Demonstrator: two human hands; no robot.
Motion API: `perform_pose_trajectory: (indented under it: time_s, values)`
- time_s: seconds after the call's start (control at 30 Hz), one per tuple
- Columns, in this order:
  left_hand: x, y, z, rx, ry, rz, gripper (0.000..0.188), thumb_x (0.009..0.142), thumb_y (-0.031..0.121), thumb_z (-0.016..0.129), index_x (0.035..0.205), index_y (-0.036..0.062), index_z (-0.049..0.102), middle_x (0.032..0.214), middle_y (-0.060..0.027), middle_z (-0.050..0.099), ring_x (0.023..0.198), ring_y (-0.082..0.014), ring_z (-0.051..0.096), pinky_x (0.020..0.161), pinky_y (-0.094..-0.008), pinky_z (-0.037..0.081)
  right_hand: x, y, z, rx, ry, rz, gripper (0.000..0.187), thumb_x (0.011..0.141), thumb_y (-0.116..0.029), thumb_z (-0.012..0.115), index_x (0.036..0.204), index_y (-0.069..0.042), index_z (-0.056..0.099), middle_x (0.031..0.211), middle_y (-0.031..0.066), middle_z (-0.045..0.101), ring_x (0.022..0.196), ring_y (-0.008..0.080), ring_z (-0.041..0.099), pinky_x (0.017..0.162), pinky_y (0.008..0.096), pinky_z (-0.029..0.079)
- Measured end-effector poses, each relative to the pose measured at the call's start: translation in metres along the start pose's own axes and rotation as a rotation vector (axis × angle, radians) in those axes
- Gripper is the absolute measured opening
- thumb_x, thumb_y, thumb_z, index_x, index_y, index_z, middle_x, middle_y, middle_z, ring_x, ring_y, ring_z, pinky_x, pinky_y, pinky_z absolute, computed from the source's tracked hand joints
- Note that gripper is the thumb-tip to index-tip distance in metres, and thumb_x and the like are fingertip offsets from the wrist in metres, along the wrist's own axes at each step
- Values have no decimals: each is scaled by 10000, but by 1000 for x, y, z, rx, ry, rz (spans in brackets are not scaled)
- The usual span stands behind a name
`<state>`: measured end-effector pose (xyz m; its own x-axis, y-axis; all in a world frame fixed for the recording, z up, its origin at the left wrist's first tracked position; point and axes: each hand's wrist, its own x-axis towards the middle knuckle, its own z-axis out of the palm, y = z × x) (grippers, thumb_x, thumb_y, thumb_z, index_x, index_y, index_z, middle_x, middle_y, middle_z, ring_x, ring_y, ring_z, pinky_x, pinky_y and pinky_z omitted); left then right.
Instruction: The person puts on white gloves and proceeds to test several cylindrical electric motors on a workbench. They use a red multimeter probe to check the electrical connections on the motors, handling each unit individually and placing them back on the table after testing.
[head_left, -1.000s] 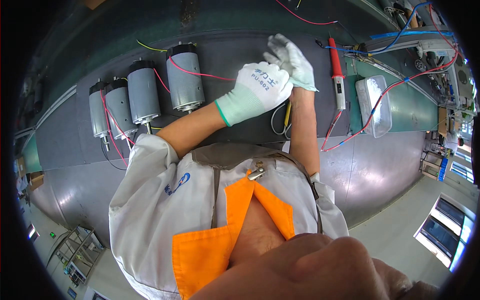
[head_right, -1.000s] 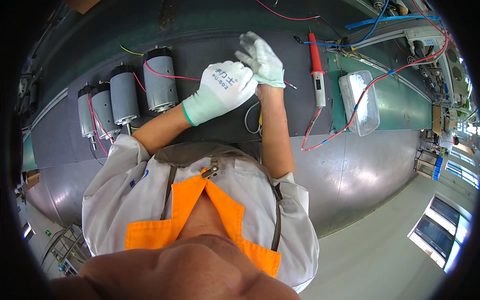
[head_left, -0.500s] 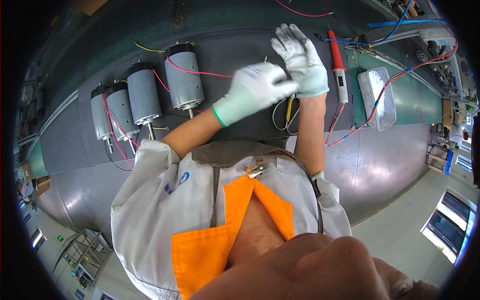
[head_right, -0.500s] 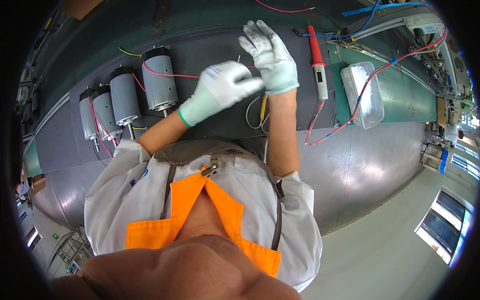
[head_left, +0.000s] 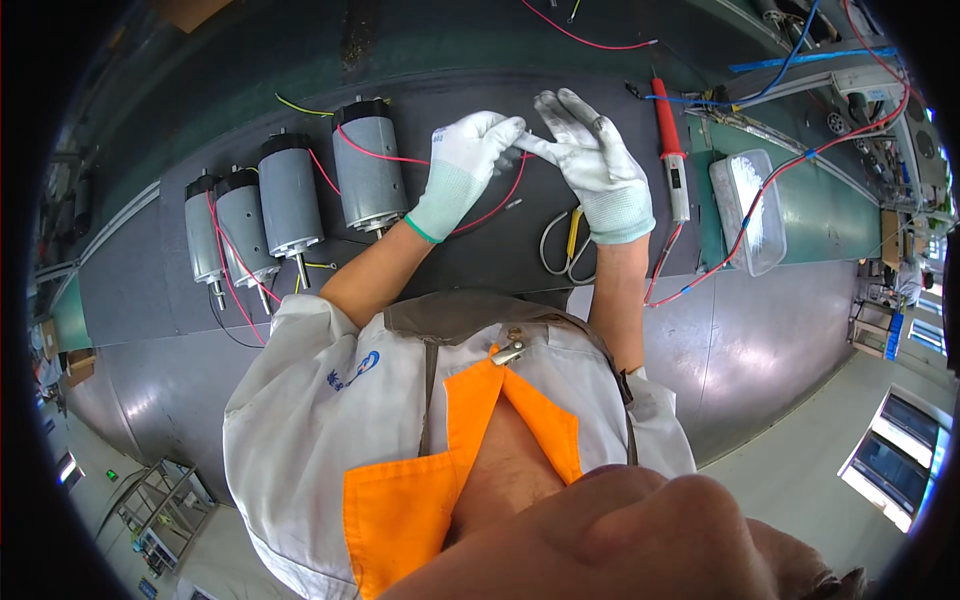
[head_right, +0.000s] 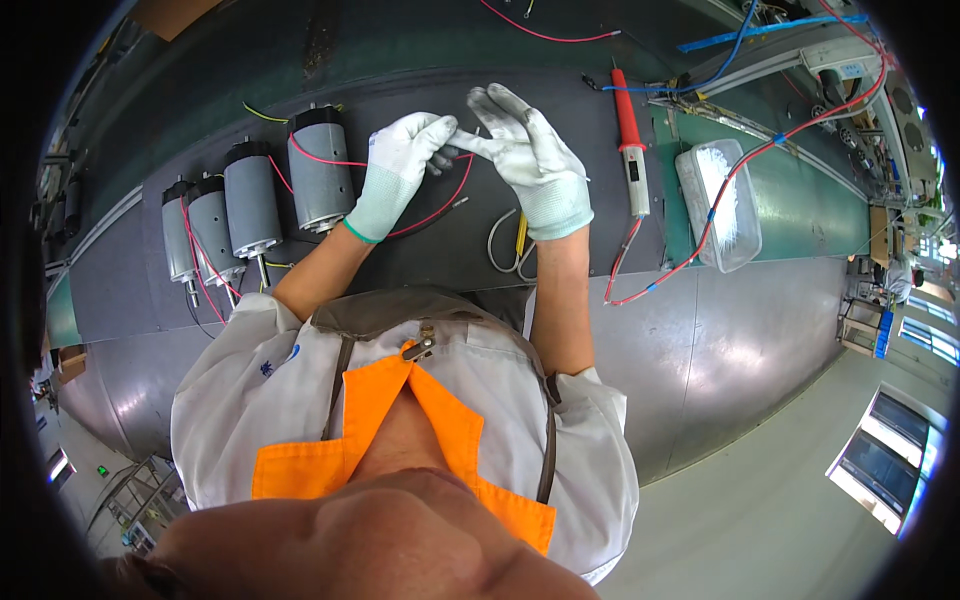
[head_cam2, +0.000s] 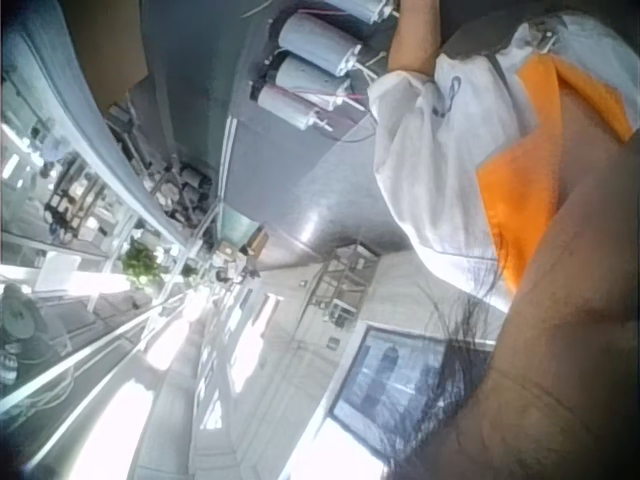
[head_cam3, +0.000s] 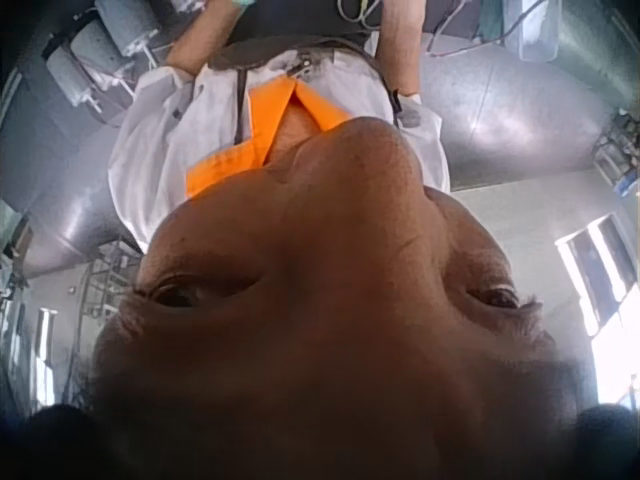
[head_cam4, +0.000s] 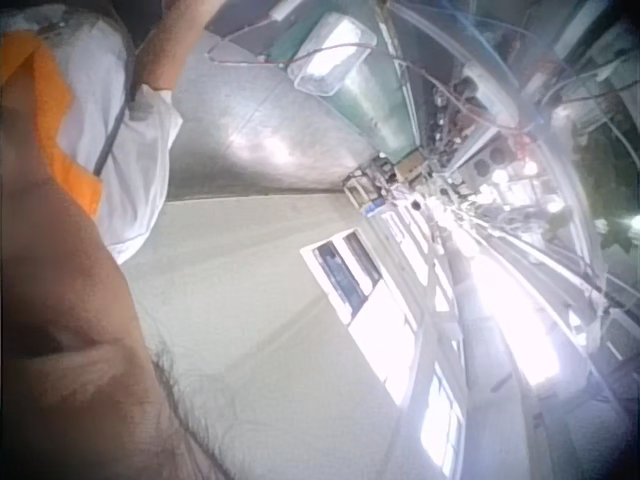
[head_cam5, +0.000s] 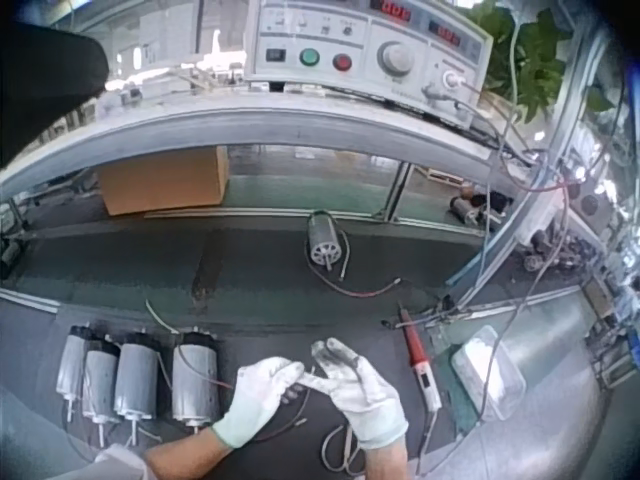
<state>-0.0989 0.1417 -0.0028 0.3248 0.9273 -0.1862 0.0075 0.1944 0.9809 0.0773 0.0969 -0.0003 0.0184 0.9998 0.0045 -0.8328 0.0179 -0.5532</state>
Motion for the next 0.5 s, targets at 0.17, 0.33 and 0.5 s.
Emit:
perform_pose_trajectory:
  time_s: [0.17, 0.33, 0.5]
  values:
    - [-3, 1, 2, -22, -14, 59, 307, 1005, 302, 675, 984, 0, 725, 802, -30, 697, 689, -66, 624, 623, -228, 514, 3, 6, -7, -16, -81, -165, 589, 1015, -269, 572, 1439, 120, 444, 1456, 288, 478, 1448, 395, 368, 1154, 639, 359]
    - [-3, 5, -1, -26, -24, 80, 298, 1024, 280, 647, 1006, -5, 733, 806, -39, 716, 697, -69, 637, 635, -228, 513, -1, 6, 3, -76, -86, -213, 584, 1001, -270, 594, 1442, 92, 471, 1472, 268, 477, 1452, 377, 365, 1192, 579, 328]
    - [-9, -2, -8, -4, -10, 146, 302, 1030, 274, 639, 1026, -14, 731, 824, -46, 719, 719, -79, 644, 653, -232, 514, -10, 9, 4, 11, -92, -185, 567, 1008, -245, 579, 1435, 111, 468, 1464, 270, 486, 1444, 387, 380, 1206, 537, 317]
